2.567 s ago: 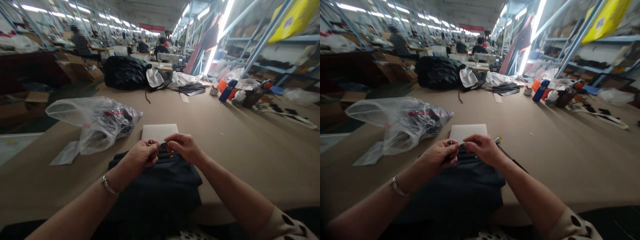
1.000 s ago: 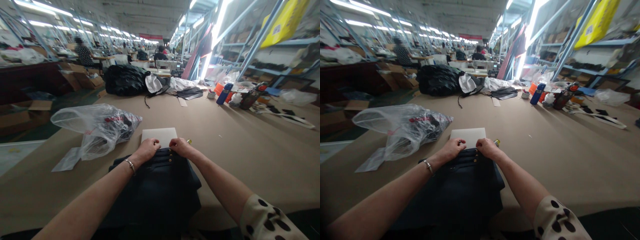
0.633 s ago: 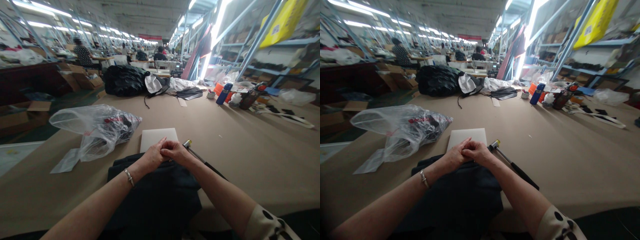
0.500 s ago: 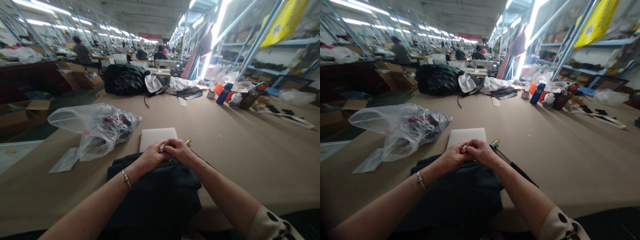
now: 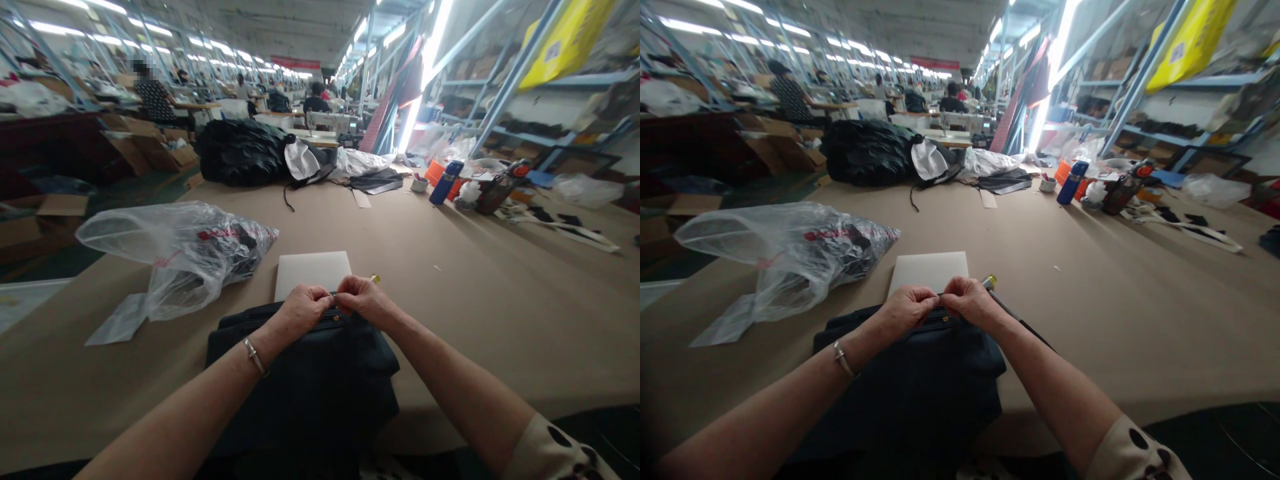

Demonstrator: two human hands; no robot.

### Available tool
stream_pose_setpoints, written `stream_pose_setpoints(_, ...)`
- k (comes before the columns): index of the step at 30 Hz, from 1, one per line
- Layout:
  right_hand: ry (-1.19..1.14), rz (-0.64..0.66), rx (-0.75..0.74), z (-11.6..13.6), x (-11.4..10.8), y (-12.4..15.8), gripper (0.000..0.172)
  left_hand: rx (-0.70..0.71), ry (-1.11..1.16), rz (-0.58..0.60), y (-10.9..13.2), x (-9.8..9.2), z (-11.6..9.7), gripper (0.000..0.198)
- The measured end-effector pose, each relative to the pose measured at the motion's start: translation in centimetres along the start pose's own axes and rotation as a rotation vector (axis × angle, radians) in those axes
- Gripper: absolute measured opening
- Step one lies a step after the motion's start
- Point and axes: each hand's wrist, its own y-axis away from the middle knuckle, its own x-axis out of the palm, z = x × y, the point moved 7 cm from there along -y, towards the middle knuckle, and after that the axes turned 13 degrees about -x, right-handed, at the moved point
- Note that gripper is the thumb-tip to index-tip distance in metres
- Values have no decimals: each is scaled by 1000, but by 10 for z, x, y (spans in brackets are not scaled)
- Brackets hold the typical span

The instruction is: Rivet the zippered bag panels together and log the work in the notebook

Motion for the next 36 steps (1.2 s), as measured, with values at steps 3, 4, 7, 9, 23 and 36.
stream_pose_setpoints(3, 187, 0, -47, -2, -5, -2, 7, -26, -70, -30, -5, 0, 4, 24)
stream_pose_setpoints(4, 246, 4, -65, -3, -6, -3, 11, -38, -95, -39, -7, -1, 5, 23)
stream_pose_setpoints(7, 375, 50, -87, -8, -7, -4, 15, -73, -172, -49, -12, -1, 8, 24)
stream_pose_setpoints(9, 427, 88, -79, -14, -5, -3, 16, -94, -223, -43, -14, 0, 10, 26)
stream_pose_setpoints(23, 633, 212, -82, -26, -1, -6, 20, -108, -480, -40, -19, 7, 8, 34)
stream_pose_setpoints(36, 622, 168, -95, -25, -7, -9, 11, -24, -362, -171, -15, -15, 5, 23)
